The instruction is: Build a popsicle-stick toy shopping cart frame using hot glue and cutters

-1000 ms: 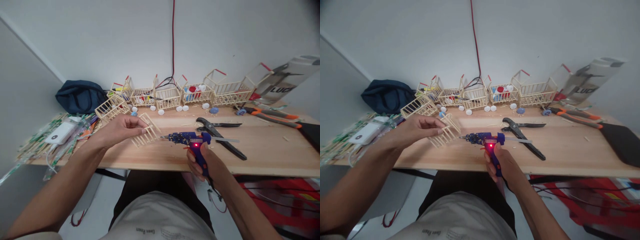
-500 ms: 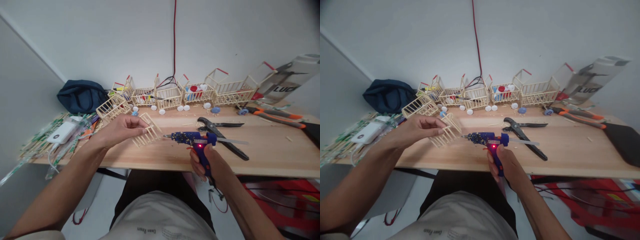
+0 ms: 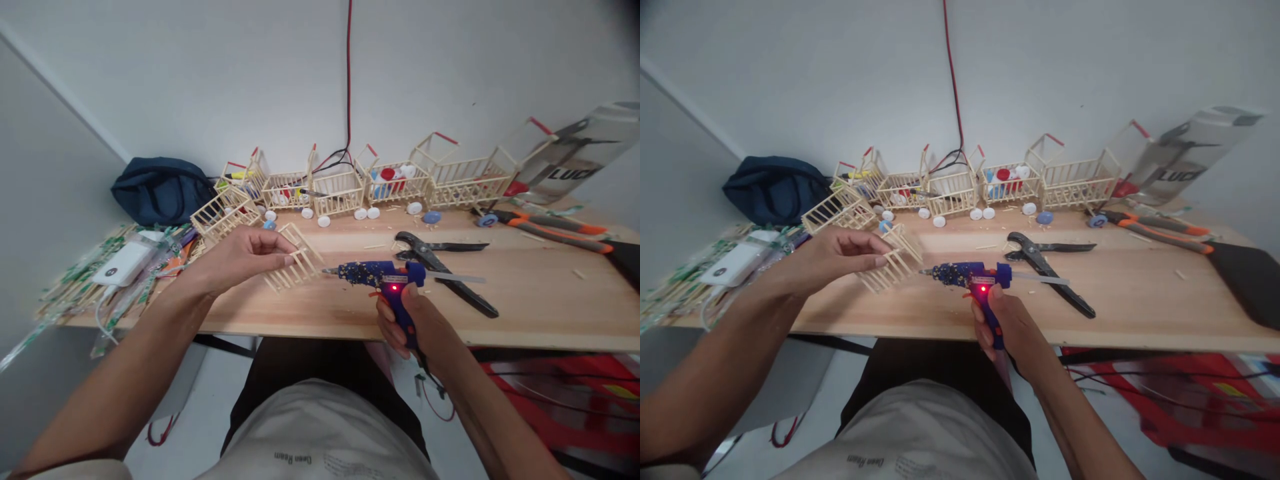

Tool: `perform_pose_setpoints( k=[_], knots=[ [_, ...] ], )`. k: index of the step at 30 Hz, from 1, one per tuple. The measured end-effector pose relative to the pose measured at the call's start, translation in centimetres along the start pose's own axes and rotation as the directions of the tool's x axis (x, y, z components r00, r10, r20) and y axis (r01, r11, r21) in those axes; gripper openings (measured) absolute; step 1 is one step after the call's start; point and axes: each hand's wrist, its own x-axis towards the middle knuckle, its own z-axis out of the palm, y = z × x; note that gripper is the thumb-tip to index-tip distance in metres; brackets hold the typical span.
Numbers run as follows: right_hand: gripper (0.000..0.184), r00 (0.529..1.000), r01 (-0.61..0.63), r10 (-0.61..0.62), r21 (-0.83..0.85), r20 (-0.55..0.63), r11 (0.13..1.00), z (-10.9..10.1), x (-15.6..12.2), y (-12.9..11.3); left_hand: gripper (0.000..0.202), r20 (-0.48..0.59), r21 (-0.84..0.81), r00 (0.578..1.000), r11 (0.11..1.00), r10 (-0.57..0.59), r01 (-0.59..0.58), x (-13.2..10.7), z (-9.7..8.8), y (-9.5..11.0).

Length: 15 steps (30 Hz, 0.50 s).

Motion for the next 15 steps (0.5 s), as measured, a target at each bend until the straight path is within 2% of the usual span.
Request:
perform_pose_setpoints(
  k=[9,15],
  knots=[
    [0.054,1.0,0.001,0.0,0.035,-0.019,0.999,0.31,0.0,0.08,0.025,-0.011,0.002,1.0,1.0,-0.006,0.006,-0.1,0.06,0.06],
    [0.059,1.0,0.017,-0.017,0.002,-0.01,1.0,-0.07,0.28,0.65,0.027,-0.013,0.014,1.0,1.0,-0.002,0.002,-0.09,0.02,0.03]
  ],
)
